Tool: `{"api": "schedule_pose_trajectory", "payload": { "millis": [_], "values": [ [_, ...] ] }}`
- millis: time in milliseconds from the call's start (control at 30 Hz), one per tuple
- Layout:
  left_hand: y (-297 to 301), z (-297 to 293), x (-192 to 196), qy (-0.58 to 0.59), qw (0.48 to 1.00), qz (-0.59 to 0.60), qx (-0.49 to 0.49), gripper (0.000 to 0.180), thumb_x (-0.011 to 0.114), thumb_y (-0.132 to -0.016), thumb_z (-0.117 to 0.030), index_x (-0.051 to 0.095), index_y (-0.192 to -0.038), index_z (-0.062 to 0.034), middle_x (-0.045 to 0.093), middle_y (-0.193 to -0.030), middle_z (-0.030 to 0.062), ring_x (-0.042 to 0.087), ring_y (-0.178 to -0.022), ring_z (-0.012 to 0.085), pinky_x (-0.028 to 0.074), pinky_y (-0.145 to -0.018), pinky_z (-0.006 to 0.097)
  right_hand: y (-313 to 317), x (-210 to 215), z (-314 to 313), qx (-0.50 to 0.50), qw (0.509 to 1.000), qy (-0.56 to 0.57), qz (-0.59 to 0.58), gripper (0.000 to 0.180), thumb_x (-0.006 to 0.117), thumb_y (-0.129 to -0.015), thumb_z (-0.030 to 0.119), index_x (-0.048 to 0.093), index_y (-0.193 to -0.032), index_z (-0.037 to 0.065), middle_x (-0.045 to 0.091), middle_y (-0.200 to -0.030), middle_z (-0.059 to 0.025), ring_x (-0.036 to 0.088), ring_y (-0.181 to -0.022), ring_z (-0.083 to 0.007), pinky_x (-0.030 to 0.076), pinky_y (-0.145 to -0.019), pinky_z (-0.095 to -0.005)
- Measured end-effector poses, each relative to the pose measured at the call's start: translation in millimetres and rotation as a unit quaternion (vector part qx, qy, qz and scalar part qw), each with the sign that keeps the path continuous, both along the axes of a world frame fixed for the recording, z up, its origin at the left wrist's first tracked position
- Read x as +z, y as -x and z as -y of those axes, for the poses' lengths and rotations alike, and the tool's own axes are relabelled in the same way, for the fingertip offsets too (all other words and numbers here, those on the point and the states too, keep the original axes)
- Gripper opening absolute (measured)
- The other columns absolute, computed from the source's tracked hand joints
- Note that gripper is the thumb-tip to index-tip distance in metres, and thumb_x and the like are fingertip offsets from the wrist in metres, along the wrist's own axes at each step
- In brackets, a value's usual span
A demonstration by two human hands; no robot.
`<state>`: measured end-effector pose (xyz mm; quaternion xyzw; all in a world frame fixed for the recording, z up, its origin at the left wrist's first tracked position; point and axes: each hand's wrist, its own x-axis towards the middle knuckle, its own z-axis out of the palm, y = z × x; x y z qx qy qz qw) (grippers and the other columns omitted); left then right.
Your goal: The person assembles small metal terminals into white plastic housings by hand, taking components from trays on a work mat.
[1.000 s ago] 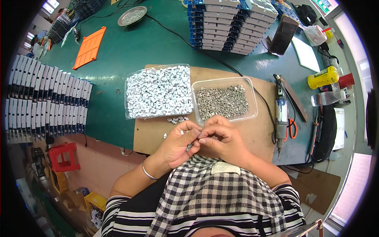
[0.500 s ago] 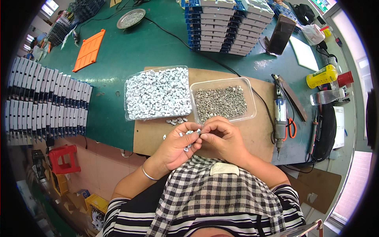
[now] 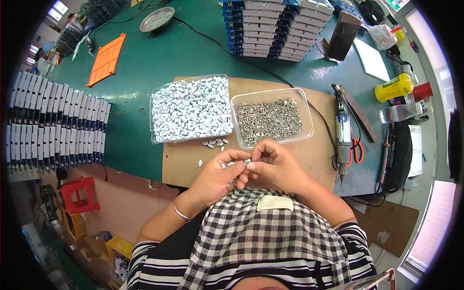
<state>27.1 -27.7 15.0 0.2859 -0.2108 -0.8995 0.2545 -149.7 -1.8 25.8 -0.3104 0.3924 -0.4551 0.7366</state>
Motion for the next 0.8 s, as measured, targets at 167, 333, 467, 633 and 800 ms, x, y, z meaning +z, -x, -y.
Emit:
{"api": "schedule_pose_trajectory", "payload": {
  "millis": [167,333,467,633,800],
  "values": [
    [-6.6,5.1,8.4,-0.039,0.995,-0.027,0.092,0.024,0.043,-0.091,-0.011,0.046,-0.113,-0.0016,0.057,-0.093,0.0089,0.056,-0.073,0.0116,0.049,-0.064,0.023,32.8,16.9,24.2,-0.007,0.841,0.225,-0.492,0.016,0.062,-0.076,0.008,0.056,-0.09,0.003,0.057,-0.082,-0.008,0.057,-0.072,-0.0186,0.046,-0.065,-0.0291],
    [-9.9,8.9,12.6,-0.065,0.996,-0.039,0.051,0.025,0.04,-0.092,-0.011,0.043,-0.115,-0.0027,0.055,-0.099,0.0099,0.056,-0.074,0.0125,0.049,-0.066,0.023,37.9,3.8,57.9,-0.056,0.667,0.345,-0.658,0.018,0.061,-0.074,0.013,0.061,-0.09,0.004,0.058,-0.086,-0.0108,0.054,-0.089,-0.0283,0.041,-0.079,-0.0383],
    [-5.6,6.2,14.3,-0.068,0.998,0.005,0.016,0.023,0.042,-0.092,-0.014,0.045,-0.113,-0.0063,0.055,-0.1,0.0097,0.057,-0.075,0.0125,0.049,-0.065,0.022,37.4,-7.6,68.7,0.042,0.65,0.337,-0.68,0.012,0.06,-0.074,0.011,0.06,-0.084,0.005,0.056,-0.082,-0.0112,0.054,-0.086,-0.0286,0.042,-0.077,-0.0379],
    [-9.3,5.1,-3.7,-0.053,0.995,-0.079,-0.023,0.017,0.049,-0.09,-0.019,0.049,-0.104,-0.0083,0.056,-0.094,0.0066,0.057,-0.076,0.0105,0.049,-0.066,0.021,38.0,-14.6,68.9,0.001,0.706,0.316,-0.634,0.008,0.061,-0.073,0.009,0.058,-0.078,0.003,0.055,-0.081,-0.0117,0.054,-0.082,-0.0305,0.042,-0.074,-0.039],
    [-6.2,4.4,-3.0,-0.075,0.997,-0.036,-0.009,0.019,0.052,-0.088,-0.016,0.052,-0.105,-0.0064,0.056,-0.09,0.0052,0.055,-0.075,0.012,0.048,-0.061,0.022,37.6,-6.4,64.2,-0.113,0.752,0.312,-0.57,0.008,0.059,-0.076,0.005,0.055,-0.081,0.001,0.057,-0.074,-0.0112,0.057,-0.069,-0.0268,0.045,-0.062,-0.0349]
  ]
}}
